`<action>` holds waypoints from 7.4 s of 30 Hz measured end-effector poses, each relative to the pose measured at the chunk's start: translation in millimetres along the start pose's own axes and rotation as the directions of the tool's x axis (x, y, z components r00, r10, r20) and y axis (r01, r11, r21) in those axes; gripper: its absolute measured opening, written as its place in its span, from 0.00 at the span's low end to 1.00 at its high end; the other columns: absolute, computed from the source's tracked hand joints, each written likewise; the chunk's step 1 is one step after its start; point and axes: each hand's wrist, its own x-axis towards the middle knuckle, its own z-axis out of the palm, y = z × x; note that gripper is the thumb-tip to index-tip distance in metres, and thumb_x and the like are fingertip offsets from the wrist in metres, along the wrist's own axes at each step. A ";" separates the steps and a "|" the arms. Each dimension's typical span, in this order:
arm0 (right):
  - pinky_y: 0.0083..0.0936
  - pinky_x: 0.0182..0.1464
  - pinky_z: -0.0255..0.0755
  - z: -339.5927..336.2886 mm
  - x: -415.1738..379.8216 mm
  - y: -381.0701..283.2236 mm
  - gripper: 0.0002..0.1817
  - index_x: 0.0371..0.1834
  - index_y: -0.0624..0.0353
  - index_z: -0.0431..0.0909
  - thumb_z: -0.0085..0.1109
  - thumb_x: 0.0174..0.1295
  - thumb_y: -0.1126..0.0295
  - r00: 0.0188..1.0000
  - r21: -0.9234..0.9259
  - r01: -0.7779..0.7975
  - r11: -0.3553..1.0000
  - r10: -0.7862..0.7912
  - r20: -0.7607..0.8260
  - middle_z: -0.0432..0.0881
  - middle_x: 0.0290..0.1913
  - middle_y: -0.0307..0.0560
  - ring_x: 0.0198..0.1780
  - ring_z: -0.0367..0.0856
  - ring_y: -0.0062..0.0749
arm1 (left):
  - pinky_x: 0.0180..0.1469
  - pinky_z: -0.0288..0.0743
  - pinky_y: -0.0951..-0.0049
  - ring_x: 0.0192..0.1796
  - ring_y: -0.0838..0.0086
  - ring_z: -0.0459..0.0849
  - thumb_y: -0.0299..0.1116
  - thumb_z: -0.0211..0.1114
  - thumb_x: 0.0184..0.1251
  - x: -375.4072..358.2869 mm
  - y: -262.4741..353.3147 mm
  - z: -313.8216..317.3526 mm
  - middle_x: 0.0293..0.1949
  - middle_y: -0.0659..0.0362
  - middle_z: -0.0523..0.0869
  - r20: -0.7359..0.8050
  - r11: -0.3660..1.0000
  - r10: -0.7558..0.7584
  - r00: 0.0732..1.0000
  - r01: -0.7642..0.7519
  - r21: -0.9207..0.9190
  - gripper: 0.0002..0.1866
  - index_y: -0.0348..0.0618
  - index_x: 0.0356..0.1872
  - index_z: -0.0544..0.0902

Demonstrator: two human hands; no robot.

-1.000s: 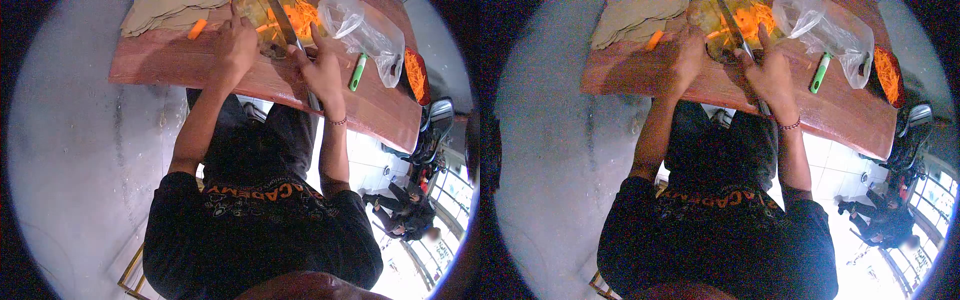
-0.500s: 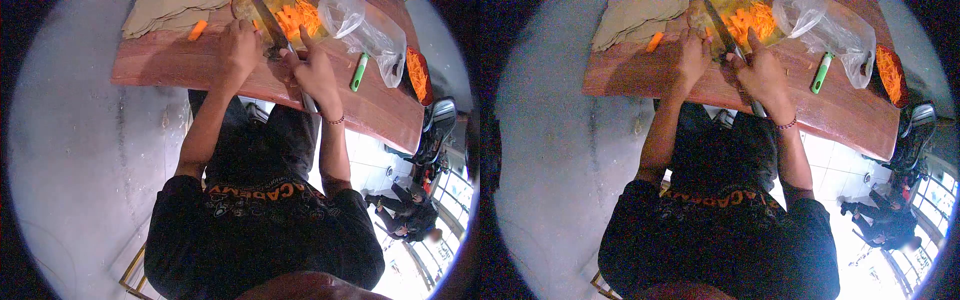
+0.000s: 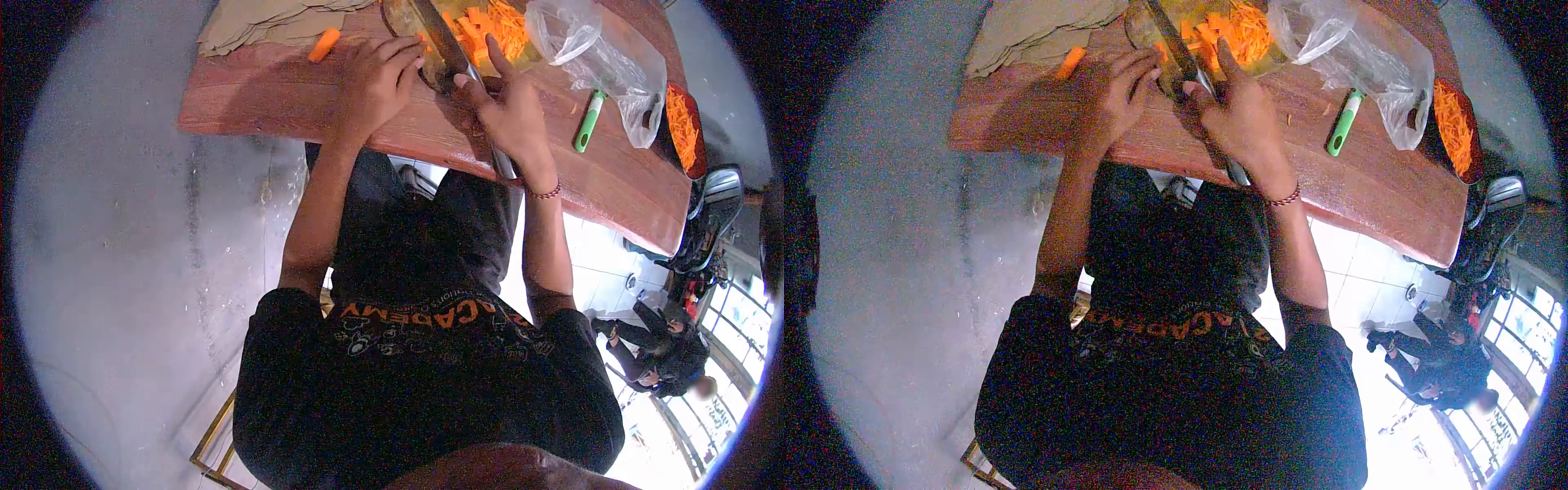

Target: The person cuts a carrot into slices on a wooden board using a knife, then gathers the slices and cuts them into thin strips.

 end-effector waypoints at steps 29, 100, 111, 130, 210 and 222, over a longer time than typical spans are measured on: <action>0.52 0.43 0.76 20.1 7.9 -28.9 0.17 0.55 0.54 0.81 0.56 0.68 0.61 0.986 -0.215 0.146 0.966 -0.159 -0.041 0.82 0.36 0.70 0.43 0.81 0.66 | 0.65 0.55 0.38 0.56 0.74 0.77 0.44 0.64 0.67 -15.7 -3.7 15.1 0.51 0.72 0.84 -0.049 0.992 0.004 0.999 0.002 0.125 0.14 0.52 0.49 0.88; 0.20 0.24 0.72 -4.5 0.2 -8.2 0.26 0.68 0.70 0.69 0.57 0.73 0.64 0.996 0.698 -0.042 0.715 0.086 -0.028 0.85 0.31 0.44 0.21 0.76 0.20 | 0.46 0.80 0.75 0.44 0.75 0.86 0.38 0.67 0.71 57.0 -1.6 5.3 0.45 0.58 0.87 0.445 0.243 -0.486 0.752 0.605 -0.758 0.17 0.36 0.53 0.82; 0.16 0.27 0.69 -53.0 2.3 36.2 0.25 0.64 0.68 0.75 0.63 0.69 0.64 0.935 0.416 0.051 0.908 0.103 -0.340 0.85 0.32 0.40 0.24 0.75 0.16 | 0.68 0.69 0.56 0.65 0.54 0.77 0.50 0.72 0.60 78.8 33.9 44.1 0.59 0.48 0.82 0.125 0.986 0.076 0.989 -0.093 0.137 0.30 0.41 0.59 0.81; 0.17 0.23 0.68 -58.4 0.1 36.4 0.24 0.67 0.66 0.73 0.60 0.70 0.67 0.961 0.661 -0.060 0.748 0.221 -0.163 0.85 0.31 0.41 0.20 0.72 0.18 | 0.64 0.65 0.56 0.56 0.65 0.82 0.42 0.70 0.58 74.5 20.7 57.2 0.47 0.60 0.89 -0.038 0.998 0.035 0.999 -0.033 0.059 0.15 0.47 0.43 0.89; 0.24 0.25 0.70 -37.3 32.5 41.6 0.21 0.62 0.63 0.78 0.59 0.70 0.64 0.991 0.174 0.028 0.984 -0.005 -0.134 0.83 0.25 0.43 0.22 0.77 0.19 | 0.63 0.58 0.47 0.55 0.65 0.81 0.40 0.66 0.61 72.8 -5.0 62.1 0.48 0.64 0.90 -0.176 0.967 -0.229 0.957 0.245 0.070 0.12 0.55 0.44 0.90; 0.37 0.40 0.79 -49.9 43.2 40.1 0.21 0.62 0.54 0.80 0.57 0.69 0.59 0.992 0.099 -0.068 0.993 0.077 -0.097 0.87 0.34 0.60 0.34 0.89 0.44 | 0.59 0.54 0.40 0.60 0.65 0.75 0.44 0.67 0.62 85.3 11.3 58.9 0.53 0.69 0.85 0.038 0.974 -0.145 0.989 0.136 0.182 0.10 0.57 0.40 0.89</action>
